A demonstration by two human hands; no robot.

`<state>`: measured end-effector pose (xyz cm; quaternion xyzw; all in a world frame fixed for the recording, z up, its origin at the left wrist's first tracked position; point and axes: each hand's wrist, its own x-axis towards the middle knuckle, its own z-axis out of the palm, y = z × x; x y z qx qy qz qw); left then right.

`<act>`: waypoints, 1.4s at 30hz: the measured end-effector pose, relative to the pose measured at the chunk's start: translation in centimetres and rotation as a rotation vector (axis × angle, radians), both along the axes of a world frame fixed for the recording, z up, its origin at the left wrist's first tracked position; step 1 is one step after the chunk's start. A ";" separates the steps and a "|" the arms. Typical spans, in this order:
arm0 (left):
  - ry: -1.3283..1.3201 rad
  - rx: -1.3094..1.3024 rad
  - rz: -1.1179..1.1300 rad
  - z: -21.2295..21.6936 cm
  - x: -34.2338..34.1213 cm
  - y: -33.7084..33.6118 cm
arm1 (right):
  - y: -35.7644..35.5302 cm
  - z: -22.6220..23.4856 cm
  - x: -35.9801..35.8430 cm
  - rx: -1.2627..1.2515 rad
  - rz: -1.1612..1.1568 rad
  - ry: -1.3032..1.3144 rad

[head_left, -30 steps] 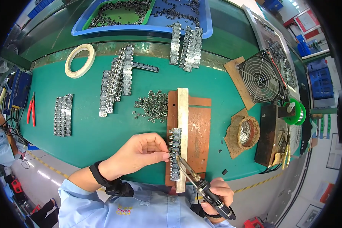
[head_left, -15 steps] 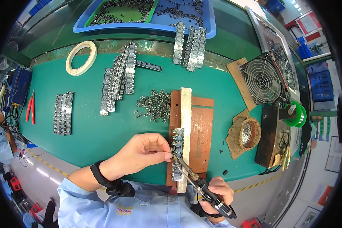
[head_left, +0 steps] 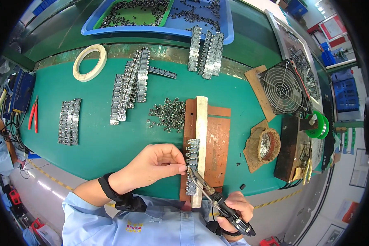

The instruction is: The person picks up a circuit board strip and places it on a wooden block. They then pick up small metal components and use a soldering iron to fuse each piece to the strip, repeating this process for several components before setting the finished strip aside.

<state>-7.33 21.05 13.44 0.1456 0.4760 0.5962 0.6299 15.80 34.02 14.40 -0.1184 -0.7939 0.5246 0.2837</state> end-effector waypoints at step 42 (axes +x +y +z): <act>0.013 -0.021 0.020 0.6 -0.3 0.1 | -1.6 -4.0 -1.5 -0.224 -0.497 0.106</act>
